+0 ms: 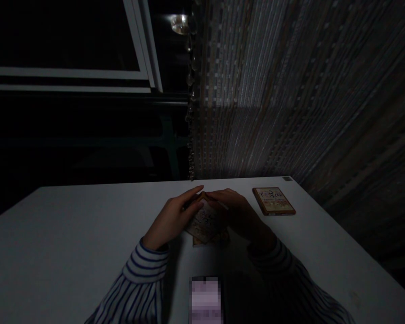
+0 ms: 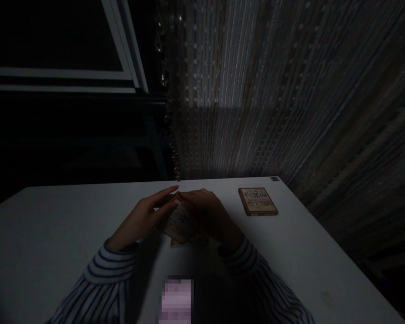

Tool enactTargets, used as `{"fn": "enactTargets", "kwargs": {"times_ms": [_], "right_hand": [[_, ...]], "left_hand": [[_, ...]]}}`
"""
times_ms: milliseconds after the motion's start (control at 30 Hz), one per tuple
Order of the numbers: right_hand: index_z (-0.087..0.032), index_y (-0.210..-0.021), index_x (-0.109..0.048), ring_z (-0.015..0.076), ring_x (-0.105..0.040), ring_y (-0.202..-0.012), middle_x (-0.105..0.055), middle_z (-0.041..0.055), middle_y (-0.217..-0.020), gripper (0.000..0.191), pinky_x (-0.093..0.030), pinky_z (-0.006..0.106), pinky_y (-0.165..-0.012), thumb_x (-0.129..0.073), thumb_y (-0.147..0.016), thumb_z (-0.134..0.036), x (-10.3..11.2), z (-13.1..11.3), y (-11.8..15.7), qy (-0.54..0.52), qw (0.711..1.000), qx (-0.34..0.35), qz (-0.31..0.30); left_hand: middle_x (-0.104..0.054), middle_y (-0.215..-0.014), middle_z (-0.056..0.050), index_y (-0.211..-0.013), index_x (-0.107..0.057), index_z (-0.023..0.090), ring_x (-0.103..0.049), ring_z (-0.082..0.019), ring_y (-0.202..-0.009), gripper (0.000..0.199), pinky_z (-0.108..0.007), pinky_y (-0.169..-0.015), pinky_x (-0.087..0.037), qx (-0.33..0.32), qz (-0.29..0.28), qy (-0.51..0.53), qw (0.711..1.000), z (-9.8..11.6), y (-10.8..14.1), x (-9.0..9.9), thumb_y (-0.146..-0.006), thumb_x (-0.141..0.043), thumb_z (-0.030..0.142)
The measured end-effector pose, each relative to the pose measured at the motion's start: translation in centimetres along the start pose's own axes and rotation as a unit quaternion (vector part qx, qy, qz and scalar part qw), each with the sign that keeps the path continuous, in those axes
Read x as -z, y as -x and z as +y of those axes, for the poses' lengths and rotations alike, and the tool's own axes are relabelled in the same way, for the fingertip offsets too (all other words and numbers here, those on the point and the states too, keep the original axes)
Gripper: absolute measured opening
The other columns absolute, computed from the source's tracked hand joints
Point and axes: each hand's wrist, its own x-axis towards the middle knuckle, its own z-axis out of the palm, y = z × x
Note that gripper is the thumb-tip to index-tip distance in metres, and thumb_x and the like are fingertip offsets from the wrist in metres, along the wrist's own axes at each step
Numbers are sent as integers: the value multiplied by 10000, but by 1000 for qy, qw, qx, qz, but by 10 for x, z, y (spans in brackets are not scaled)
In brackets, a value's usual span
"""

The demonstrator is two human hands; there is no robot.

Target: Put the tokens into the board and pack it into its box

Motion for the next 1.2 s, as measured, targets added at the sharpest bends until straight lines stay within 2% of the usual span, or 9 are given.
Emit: {"fn": "enactTargets", "kwargs": {"times_ms": [200,300,467,667,867,1067,1200], "right_hand": [[-203,-1167,-470,175,-551,-920,-614,55,-1033,316,-401,319,-801,-393,-862,-229,0,-1,-1,-13,1000,-21,-16],[-206,-1159,-483,172,-548,-925,-617,51,-1027,309,-394,316,-808,-389,-865,-230,1,0,-1,-19,999,-33,-20],[-208,-1085,-541,162,-549,-913,-620,47,-1010,262,-413,313,-786,-402,-867,-247,1,6,2,-33,997,-67,16],[-168,-1069,-558,164,-545,-937,-619,63,-1023,261,-420,327,-820,-458,-843,-251,-2,17,7,-46,993,-98,40],[-200,-1048,-576,162,-553,-935,-624,50,-1020,243,-428,327,-819,-444,-848,-240,-2,17,7,-43,992,-112,36],[-185,-1102,-542,161,-547,-966,-605,54,-1065,295,-426,309,-837,-446,-840,-280,-1,19,9,-65,985,-154,50],[-187,-1155,-503,161,-586,-865,-629,56,-1003,344,-452,291,-755,-432,-839,-303,2,20,10,-64,976,-207,33]], "left_hand": [[-571,-1155,-42,-1178,-499,213,-541,-203,-1022,408,-310,-875,-422,4,24,-15,1000,1,0,4,-812,-424,377],[-604,-1078,-50,-1154,-506,209,-567,-204,-954,403,-310,-824,-445,24,44,-14,999,-4,0,7,-801,-438,391],[-632,-919,-36,-1129,-489,217,-599,-180,-821,390,-286,-700,-479,48,69,24,996,-10,0,13,-788,-459,402],[-638,-889,-36,-1092,-470,206,-608,-171,-793,364,-303,-684,-488,70,54,85,992,-11,-1,13,-779,-476,391],[-651,-827,-47,-1110,-452,172,-616,-183,-758,426,-317,-664,-491,80,18,112,990,-14,-1,12,-748,-518,386],[-649,-862,-69,-1104,-467,159,-615,-201,-792,437,-349,-695,-492,81,23,118,990,-16,-2,13,-743,-514,402],[-646,-875,-67,-1090,-466,157,-616,-196,-793,427,-334,-682,-494,81,36,122,989,-19,-2,13,-751,-499,414]]}}
